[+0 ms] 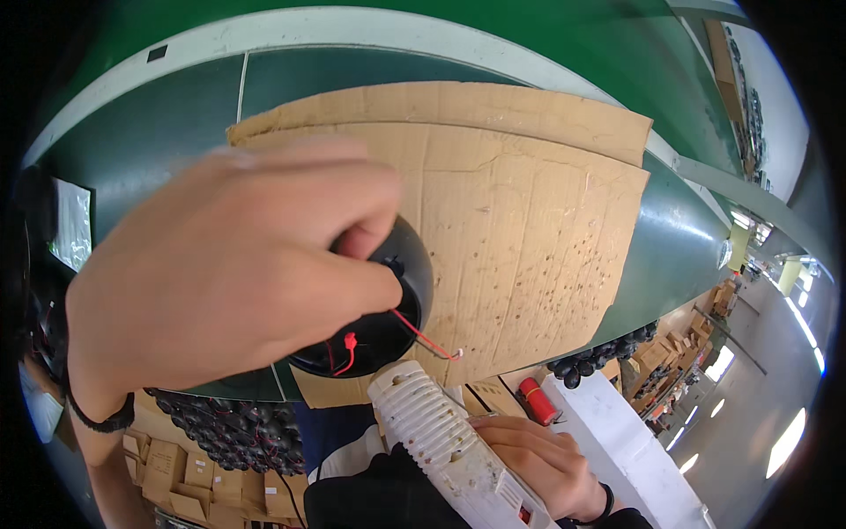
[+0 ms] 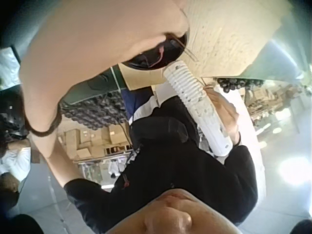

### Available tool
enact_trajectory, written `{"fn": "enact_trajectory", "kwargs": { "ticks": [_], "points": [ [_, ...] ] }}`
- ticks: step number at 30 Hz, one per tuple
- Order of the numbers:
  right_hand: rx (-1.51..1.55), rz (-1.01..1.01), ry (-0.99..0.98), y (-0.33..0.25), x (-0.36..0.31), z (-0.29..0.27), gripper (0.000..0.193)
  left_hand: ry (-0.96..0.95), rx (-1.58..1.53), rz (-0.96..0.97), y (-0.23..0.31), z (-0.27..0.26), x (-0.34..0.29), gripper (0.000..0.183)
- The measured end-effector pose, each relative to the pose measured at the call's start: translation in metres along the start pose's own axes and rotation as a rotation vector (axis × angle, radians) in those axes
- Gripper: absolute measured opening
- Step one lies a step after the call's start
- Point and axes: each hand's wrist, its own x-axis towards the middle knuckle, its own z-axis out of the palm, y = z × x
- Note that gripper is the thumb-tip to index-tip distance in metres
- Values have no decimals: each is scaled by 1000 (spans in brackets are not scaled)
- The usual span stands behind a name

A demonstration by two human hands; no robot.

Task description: Apply hot glue to secure wires and connectors inside plastic dome housings at an assembly line.

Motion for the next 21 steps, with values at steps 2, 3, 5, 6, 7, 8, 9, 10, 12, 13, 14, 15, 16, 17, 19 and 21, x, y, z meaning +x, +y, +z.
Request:
{"fn": "enact_trajectory", "kwargs": {
  "ticks": [2,3,5,6,7,8,9,10,12,13,14,15,16,17,19,21],
  "points": [
    [-24,3,10,3,-2,-6,30,-107,-7,42,-4,4,13,16],
    [-52,-28,-1,2,-1,-6,30,-112,3,39,-8,10,9,16],
    [-77,-51,0,5,0,-8,29,-39,52,192,-16,26,10,12],
    [-74,-91,1,7,2,-7,29,-47,56,193,-24,32,8,12],
    [-72,-129,4,9,3,-6,29,-10,-100,176,-34,36,9,10],
    [-67,-128,9,9,6,-5,29,28,-256,156,-41,38,9,8],
    [-83,-128,18,8,9,-4,28,18,-255,160,-44,35,11,8],
    [-98,-129,26,6,12,-3,27,34,-380,118,-47,32,12,8],
    [-105,-143,37,8,19,-2,27,45,-505,79,-49,31,14,8],
    [-119,-159,40,9,23,-2,27,68,-569,25,-49,33,14,8],
    [-118,-157,46,8,26,-2,27,92,-633,-31,-49,35,14,7],
    [-140,-153,40,7,29,-2,28,89,-630,-31,-48,36,13,7],
    [-164,-148,34,6,31,-1,28,107,-651,-59,-47,36,13,7],
    [-163,-149,37,7,32,0,28,126,-673,-87,-47,37,12,7],
    [-151,-172,29,10,32,0,28,132,-661,-92,-45,37,11,6],
    [-144,-175,36,11,32,1,28,140,-652,-93,-46,38,10,6]
  ]
}}
